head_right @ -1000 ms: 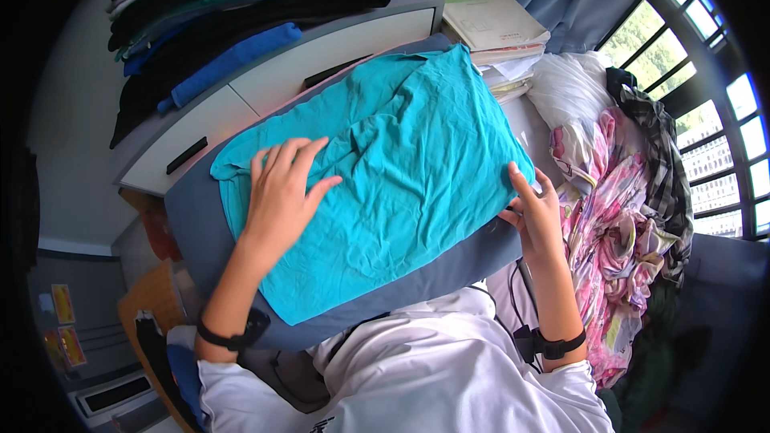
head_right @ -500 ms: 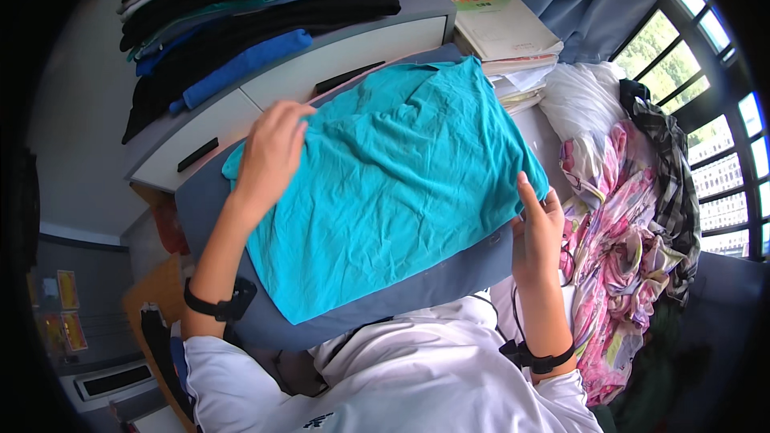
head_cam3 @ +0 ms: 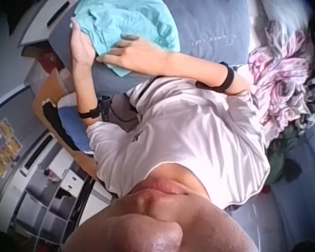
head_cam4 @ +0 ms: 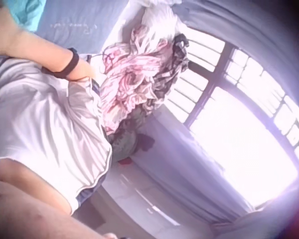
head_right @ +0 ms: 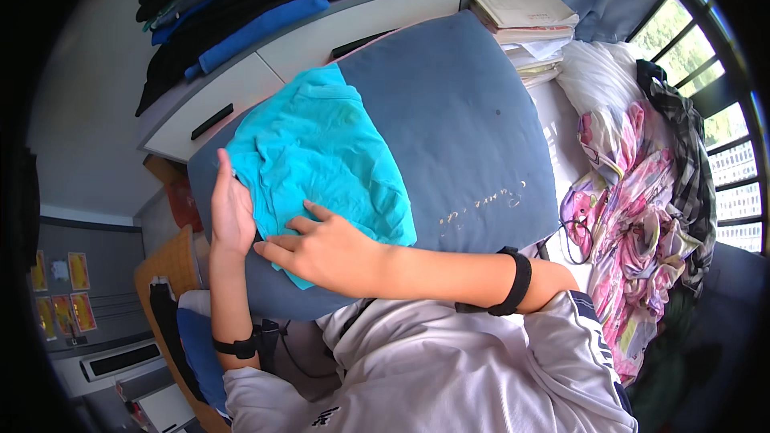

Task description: Folding various items of clothing including shirts and pants on a pillow surface.

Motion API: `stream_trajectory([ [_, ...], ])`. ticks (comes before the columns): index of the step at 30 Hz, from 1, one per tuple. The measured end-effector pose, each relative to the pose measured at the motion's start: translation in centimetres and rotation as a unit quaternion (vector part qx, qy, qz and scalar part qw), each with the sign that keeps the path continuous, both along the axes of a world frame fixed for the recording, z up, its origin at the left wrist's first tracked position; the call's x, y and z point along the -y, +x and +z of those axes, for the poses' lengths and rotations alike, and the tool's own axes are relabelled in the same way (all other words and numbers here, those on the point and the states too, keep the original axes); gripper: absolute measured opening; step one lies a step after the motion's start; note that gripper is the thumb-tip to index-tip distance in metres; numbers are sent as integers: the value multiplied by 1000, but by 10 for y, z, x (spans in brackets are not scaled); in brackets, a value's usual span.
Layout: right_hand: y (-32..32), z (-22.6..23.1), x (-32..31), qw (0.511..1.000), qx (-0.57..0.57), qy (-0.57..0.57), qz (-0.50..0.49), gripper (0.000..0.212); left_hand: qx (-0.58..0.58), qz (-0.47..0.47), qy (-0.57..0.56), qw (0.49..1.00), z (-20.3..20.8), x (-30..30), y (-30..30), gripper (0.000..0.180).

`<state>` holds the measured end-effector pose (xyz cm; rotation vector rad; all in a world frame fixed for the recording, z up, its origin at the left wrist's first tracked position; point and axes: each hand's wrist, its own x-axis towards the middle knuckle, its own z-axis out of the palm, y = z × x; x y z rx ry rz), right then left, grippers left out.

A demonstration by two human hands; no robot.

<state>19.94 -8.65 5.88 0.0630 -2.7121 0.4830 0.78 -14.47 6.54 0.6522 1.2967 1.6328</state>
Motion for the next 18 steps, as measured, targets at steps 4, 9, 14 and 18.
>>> stream_trajectory([
  [4,5,-5,8,991,-119,-26,-47,43,-148,71,-77,983,-11,-2,-3,47],
  [9,14,6,17,985,-142,-78,-63,47,-214,161,-4,964,-19,5,-35,51],
  [14,66,9,-12,974,-13,-224,25,47,-399,171,-170,885,-41,49,-22,66],
  [18,94,3,-50,872,-50,-320,-367,49,-277,138,-237,921,-41,76,16,68],
])
